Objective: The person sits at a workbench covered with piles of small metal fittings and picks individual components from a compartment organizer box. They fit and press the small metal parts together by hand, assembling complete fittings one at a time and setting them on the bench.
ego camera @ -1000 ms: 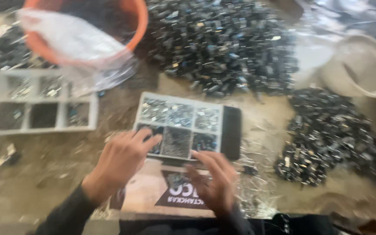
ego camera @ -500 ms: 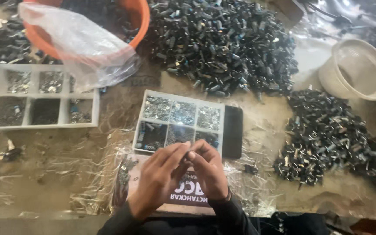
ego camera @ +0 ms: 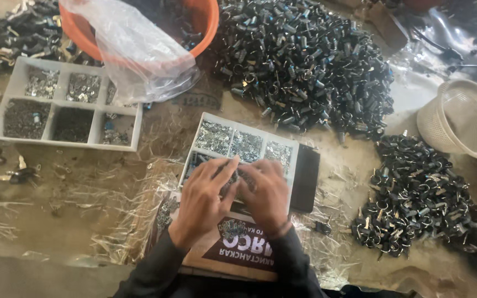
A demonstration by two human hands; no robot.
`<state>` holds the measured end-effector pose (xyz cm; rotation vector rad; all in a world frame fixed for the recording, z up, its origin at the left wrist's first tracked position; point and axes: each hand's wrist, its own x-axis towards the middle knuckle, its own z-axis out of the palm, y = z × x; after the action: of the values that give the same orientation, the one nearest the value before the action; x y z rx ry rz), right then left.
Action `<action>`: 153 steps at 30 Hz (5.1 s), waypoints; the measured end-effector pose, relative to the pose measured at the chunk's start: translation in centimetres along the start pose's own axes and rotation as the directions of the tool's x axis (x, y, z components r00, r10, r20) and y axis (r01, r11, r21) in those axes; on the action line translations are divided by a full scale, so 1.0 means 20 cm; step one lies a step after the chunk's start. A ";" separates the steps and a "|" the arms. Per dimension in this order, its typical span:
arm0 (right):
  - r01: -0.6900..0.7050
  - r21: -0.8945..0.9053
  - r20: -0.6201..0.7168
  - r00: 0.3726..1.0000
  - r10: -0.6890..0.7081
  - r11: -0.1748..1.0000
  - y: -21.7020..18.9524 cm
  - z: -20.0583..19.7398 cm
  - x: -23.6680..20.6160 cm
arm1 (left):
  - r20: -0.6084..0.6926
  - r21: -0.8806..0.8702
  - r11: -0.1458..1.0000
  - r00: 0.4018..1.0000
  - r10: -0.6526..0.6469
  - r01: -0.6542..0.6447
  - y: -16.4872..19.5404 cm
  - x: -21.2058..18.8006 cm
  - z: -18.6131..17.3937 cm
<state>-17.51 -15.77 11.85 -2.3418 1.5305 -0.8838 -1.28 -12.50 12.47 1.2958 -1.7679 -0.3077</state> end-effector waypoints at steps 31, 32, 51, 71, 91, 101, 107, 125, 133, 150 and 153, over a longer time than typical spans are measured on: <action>-0.289 0.781 0.208 0.956 0.206 0.554 0.15 0.03 -0.06 | -0.019 -0.189 0.976 0.995 0.103 -0.105 -0.13 -0.05 0.02; -0.346 0.857 0.288 0.936 0.202 0.382 0.16 0.02 -0.05 | -0.015 -0.231 0.968 0.995 0.099 -0.100 -0.13 -0.05 0.02; -0.159 0.609 0.032 0.984 0.176 0.777 0.10 0.03 -0.05 | -0.136 -0.203 0.979 0.991 -0.003 -0.025 -0.12 -0.03 0.04; -0.276 0.797 0.229 0.961 0.154 0.538 0.18 0.04 -0.05 | -0.043 -0.142 0.982 0.992 0.117 -0.122 -0.14 -0.04 0.03; 0.115 0.051 -0.011 0.993 -0.115 0.992 -0.01 0.03 0.02 | -0.124 -0.222 0.975 0.992 -0.028 0.000 -0.13 -0.04 0.03; -0.136 0.568 0.073 0.991 0.115 0.812 0.07 0.03 -0.02 | -0.139 -0.178 0.984 0.990 -0.014 -0.011 -0.13 -0.04 0.04; -0.097 0.621 0.096 0.994 0.048 0.778 0.12 0.05 -0.03 | -0.125 -0.162 0.987 0.992 0.000 -0.020 -0.13 -0.04 0.04; -0.234 0.727 0.200 0.972 0.127 0.645 0.19 0.06 -0.05 | -0.099 -0.152 0.987 0.994 0.043 -0.058 -0.14 -0.06 0.05; 0.113 0.029 -0.036 0.993 -0.112 0.993 0.07 0.07 -0.01 | -0.101 -0.099 0.995 0.995 0.005 -0.015 -0.13 -0.05 0.04; -0.155 0.591 0.092 0.988 0.125 0.792 0.12 0.05 -0.05 | -0.073 -0.025 0.998 0.996 0.052 -0.054 -0.13 -0.04 0.04; -0.175 0.590 0.110 0.985 0.137 0.788 0.11 0.04 -0.05 | -0.059 -0.023 0.998 0.996 0.061 -0.062 -0.13 -0.04 0.04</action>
<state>-18.96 -16.00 9.79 -1.7401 1.1662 -1.0520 -0.09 -13.10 9.86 1.2183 -1.7454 -0.2538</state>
